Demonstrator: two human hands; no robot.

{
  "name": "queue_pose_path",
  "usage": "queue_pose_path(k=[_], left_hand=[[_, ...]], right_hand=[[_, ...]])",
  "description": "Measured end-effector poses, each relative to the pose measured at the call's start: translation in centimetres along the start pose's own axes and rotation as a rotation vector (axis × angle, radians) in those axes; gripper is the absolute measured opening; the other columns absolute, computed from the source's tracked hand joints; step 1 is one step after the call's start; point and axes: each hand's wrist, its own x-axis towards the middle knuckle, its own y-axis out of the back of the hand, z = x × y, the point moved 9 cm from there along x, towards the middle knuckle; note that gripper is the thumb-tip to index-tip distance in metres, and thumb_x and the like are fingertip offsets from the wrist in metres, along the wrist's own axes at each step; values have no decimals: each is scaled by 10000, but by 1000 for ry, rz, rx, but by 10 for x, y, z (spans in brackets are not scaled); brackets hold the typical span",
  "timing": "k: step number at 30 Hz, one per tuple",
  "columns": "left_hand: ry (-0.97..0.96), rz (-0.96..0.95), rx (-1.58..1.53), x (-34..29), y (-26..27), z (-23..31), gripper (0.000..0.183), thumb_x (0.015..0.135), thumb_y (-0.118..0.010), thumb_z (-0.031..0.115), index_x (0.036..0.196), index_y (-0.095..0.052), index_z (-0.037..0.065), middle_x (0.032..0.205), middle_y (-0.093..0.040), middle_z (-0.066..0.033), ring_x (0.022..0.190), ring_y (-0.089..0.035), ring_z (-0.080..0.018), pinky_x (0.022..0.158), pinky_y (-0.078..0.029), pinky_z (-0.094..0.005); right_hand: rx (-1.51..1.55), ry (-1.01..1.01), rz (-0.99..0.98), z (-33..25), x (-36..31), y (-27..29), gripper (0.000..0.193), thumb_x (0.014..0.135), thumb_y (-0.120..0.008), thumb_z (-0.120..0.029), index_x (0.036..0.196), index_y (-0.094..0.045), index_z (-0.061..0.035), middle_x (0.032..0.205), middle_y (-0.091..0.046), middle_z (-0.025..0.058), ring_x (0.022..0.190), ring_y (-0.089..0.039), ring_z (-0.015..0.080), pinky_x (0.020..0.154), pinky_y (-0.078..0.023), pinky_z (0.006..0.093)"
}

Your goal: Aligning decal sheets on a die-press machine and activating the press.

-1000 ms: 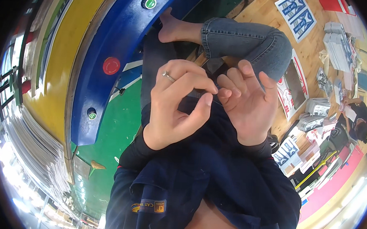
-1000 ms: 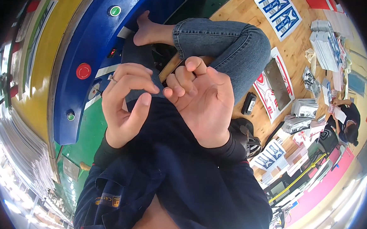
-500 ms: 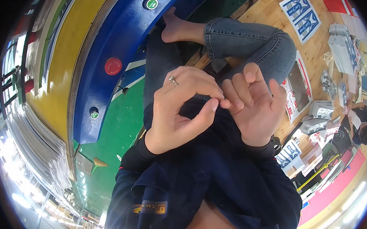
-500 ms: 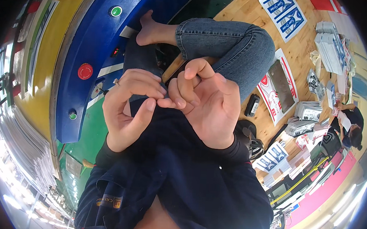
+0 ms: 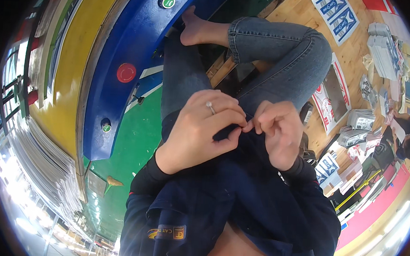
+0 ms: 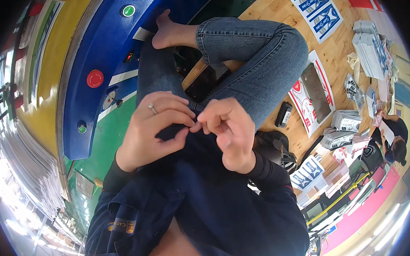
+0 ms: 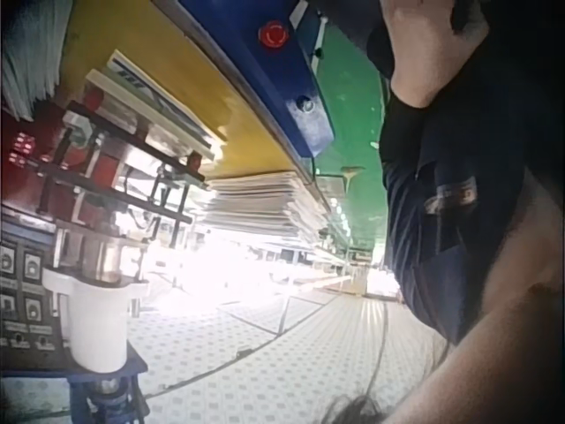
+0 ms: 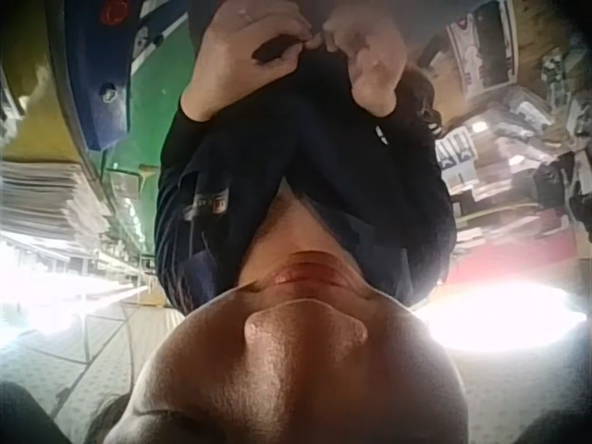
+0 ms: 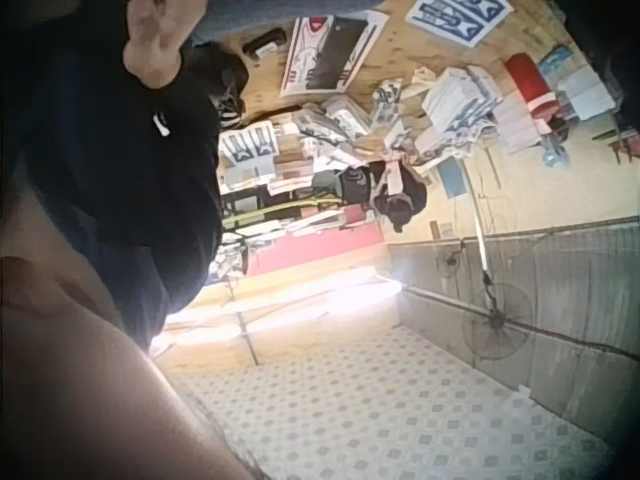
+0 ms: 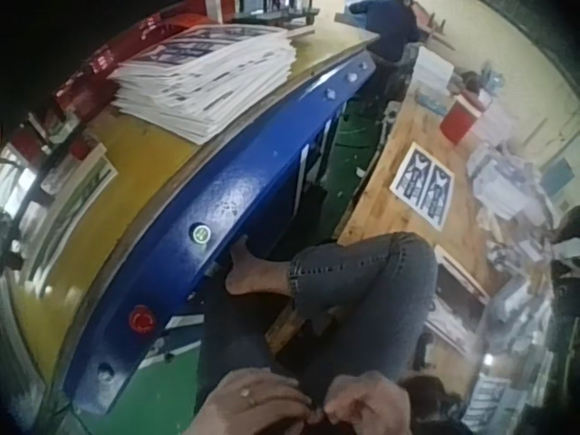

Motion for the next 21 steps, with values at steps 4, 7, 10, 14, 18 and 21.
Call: queue_pose_path(k=[4, 7, 10, 14, 18, 21], left_hand=[[5, -131, 64, -14, -22, 1, 272, 677, -799, 24, 921, -704, 97, 1012, -714, -26, 1084, -686, -268, 994, -513, -465], [-22, -166, 110, -22, -38, 1, 274, 690, -795, 38, 931, -681, 100, 991, -694, -26, 1094, -683, -266, 1026, -509, -483], [-43, -220, 175, -27, -50, 2, 274, 692, -793, 58, 934, -670, 93, 987, -676, -32, 1116, -670, -264, 1047, -496, -480], [-78, -301, 250, -36, -65, 2, 284, 678, -797, 108, 929, -668, 84, 994, -653, -41, 1153, -644, -265, 1075, -471, -475], [-106, -351, 244, -41, -73, 4, 292, 654, -803, 143, 910, -678, 79, 991, -644, -45, 1163, -632, -275, 1067, -469, -472], [-144, -336, 258, -41, -74, 7, 200, 691, -756, 182, 830, -686, 56, 972, -665, -82, 1125, -629, -281, 1062, -461, -468]], right_hand=[[-205, 98, -36, 7, -24, 9, 417, 914, -639, -335, 1078, -629, 49, 674, -416, 14, 624, -480, 151, 613, -481, 309], [-369, 122, -85, 7, -36, 12, 363, 828, -688, -261, 1049, -671, 26, 637, -423, 6, 590, -462, 157, 549, -372, 304], [-491, 163, -157, 5, -43, 8, 331, 790, -725, -210, 1029, -678, 14, 622, -424, 4, 581, -452, 166, 535, -350, 308], [-569, 130, -230, 5, -46, 3, 291, 763, -758, -155, 995, -675, 0, 625, -444, 20, 571, -452, 185, 527, -355, 310], [-592, 92, -298, 8, -44, -1, 246, 761, -770, -150, 935, -649, -25, 662, -492, 42, 575, -470, 208, 520, -374, 326], [-589, 87, -308, 10, -44, -4, 223, 756, -774, -145, 879, -616, -46, 687, -518, 49, 584, -480, 215, 520, -385, 335]])
